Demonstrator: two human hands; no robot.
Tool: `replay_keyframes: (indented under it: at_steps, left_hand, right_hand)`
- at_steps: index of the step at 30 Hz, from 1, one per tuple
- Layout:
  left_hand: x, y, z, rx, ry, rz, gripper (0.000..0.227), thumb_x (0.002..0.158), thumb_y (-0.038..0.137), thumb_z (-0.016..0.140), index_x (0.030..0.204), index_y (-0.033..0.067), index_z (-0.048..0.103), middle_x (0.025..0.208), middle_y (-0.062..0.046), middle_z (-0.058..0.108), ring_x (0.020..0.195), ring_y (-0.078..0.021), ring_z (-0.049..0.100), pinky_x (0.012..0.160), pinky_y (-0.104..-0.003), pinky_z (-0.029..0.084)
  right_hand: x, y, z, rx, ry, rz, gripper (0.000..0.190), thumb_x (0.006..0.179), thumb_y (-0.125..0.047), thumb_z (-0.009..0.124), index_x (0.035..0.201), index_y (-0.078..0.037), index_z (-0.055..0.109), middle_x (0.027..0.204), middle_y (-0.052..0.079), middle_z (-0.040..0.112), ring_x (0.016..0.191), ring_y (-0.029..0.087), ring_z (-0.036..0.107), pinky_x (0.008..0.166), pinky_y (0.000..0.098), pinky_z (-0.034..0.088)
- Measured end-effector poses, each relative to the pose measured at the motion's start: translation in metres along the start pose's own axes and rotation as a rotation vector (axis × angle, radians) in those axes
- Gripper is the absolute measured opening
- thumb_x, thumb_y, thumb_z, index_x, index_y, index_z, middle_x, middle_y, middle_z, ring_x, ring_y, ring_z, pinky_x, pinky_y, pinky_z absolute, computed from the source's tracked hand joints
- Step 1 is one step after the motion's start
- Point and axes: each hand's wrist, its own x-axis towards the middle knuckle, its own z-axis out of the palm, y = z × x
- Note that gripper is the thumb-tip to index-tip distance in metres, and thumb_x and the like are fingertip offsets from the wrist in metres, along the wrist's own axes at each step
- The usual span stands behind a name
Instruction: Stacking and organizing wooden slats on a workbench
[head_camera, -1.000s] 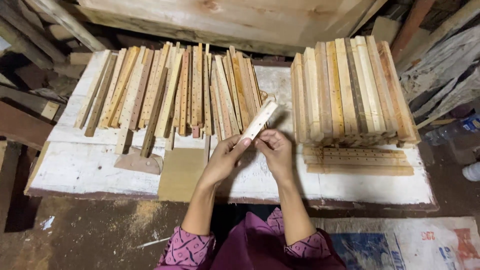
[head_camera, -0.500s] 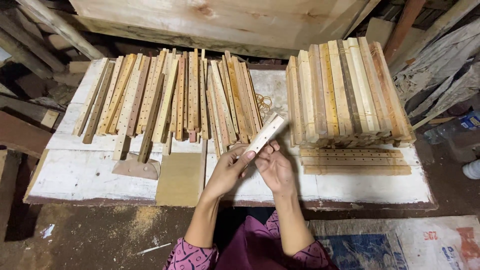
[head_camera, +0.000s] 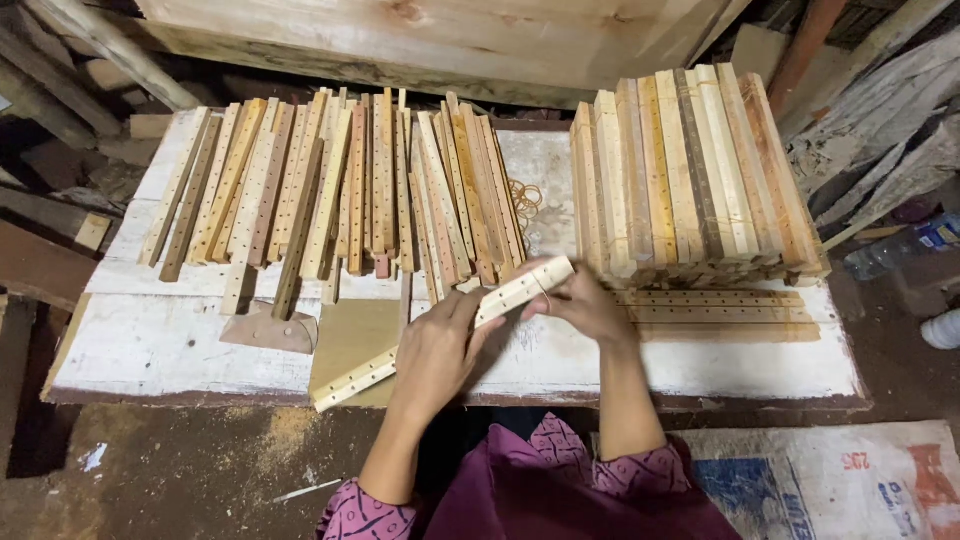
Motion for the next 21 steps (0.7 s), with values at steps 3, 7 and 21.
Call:
replay_keyframes:
  at_steps: [3,7,21]
  left_hand:
    - [0.006,0.010,-0.004,0.101,0.183,-0.066,0.043,0.101,0.044,0.054,0.127,0.0113,0.063,0.095,-0.012,0.070,0.086,-0.0387,0.073,0.072,-0.049,0.060]
    - [0.008,0.022,-0.007,0.007,0.277,-0.176,0.043,0.102,0.030,0.055,0.130,-0.0013,0.062,0.091,-0.023,0.071,0.080,-0.0428,0.073,0.067,-0.054,0.059]
    - [-0.021,0.004,-0.001,0.044,-0.026,0.374,0.039,0.104,0.039,0.048,0.126,0.0122,0.065,0.091,-0.013,0.067,0.079,-0.0359,0.071,0.066,-0.043,0.059]
  right_hand:
    - [-0.020,-0.003,0.022,0.090,-0.203,-0.048,0.015,0.084,0.001,0.064,0.097,0.003,0.071,0.066,0.016,0.075,0.057,0.018,0.070,0.053,0.0261,0.049]
    - [-0.060,0.005,0.045,1.028,-0.168,-0.031,0.060,0.107,-0.049,0.038,0.086,-0.003,0.071,0.072,0.016,0.072,0.062,0.025,0.072,0.059,0.0371,0.060]
    - [0.003,0.055,-0.028,0.632,-0.294,0.419,0.067,0.097,-0.029,0.061,0.137,0.022,0.044,0.134,0.038,0.057,0.122,0.039,0.061,0.101,0.0528,0.053]
